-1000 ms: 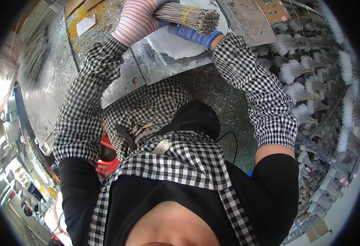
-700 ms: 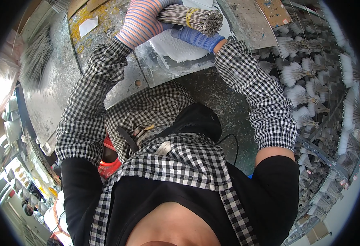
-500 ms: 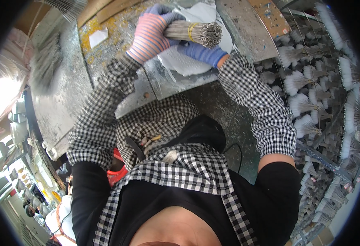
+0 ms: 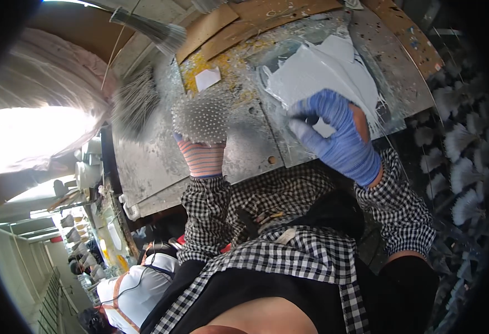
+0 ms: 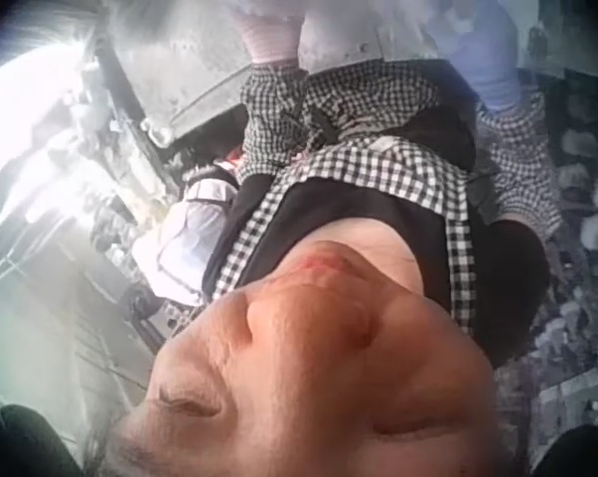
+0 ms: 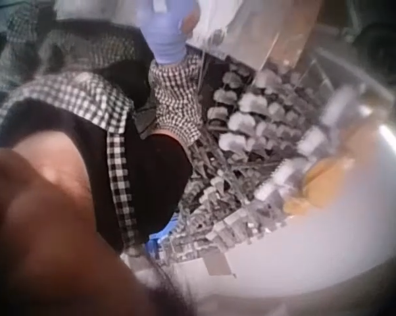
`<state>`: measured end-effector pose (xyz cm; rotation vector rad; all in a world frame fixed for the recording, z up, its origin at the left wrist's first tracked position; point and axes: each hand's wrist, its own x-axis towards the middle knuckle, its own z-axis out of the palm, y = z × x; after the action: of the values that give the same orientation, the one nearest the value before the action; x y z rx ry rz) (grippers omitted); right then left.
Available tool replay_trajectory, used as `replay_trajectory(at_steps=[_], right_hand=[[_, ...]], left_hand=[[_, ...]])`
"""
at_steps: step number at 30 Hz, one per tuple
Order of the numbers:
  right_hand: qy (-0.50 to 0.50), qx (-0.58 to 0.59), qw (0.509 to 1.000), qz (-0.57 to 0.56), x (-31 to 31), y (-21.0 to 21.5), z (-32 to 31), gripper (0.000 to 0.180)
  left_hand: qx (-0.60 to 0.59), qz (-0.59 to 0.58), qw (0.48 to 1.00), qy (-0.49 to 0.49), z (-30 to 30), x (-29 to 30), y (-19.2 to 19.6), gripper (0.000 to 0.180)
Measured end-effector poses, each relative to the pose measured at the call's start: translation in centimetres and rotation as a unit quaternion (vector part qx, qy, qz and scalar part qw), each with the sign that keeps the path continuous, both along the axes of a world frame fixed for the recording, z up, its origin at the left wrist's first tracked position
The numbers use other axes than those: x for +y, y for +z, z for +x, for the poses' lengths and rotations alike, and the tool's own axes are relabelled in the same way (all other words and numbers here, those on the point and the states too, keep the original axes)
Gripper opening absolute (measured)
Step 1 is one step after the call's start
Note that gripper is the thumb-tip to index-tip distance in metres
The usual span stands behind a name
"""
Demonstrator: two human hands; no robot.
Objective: Dipping bundles of industrial brush bristles into a white adhesive paste and arranging them for assembly.
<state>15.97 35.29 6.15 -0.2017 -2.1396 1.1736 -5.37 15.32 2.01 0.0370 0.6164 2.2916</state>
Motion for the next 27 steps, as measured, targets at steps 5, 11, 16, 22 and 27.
replay_trajectory(at_steps=[5, 11, 16, 22, 27], right_hand=[[0.036, -0.008, 0.999, -0.032, -1.8, -2.1, -1.0, 0.018], [0.076, -0.024, 0.996, -0.032, -2.8, -2.2, -1.7, 0.017], [0.079, -0.032, 0.996, -0.032, -3.2, -2.2, -1.7, 0.016], [0.084, -0.046, 0.995, -0.026, -2.9, -2.3, -1.8, 0.016], [0.098, -0.044, 0.993, -0.055, -2.9, -1.7, -2.5, 0.015]], left_hand=[[-0.037, -0.031, 0.996, 0.074, -0.6, -1.3, -0.5, 0.044], [-0.061, -0.047, 0.99, 0.121, -1.1, -1.8, -0.1, 0.042], [-0.064, -0.057, 0.987, 0.134, -1.4, -1.3, 0.1, 0.046], [-0.042, -0.07, 0.988, 0.128, -1.0, -1.3, 0.9, 0.05], [-0.012, -0.066, 0.992, 0.11, -1.1, -1.5, 0.8, 0.052]])
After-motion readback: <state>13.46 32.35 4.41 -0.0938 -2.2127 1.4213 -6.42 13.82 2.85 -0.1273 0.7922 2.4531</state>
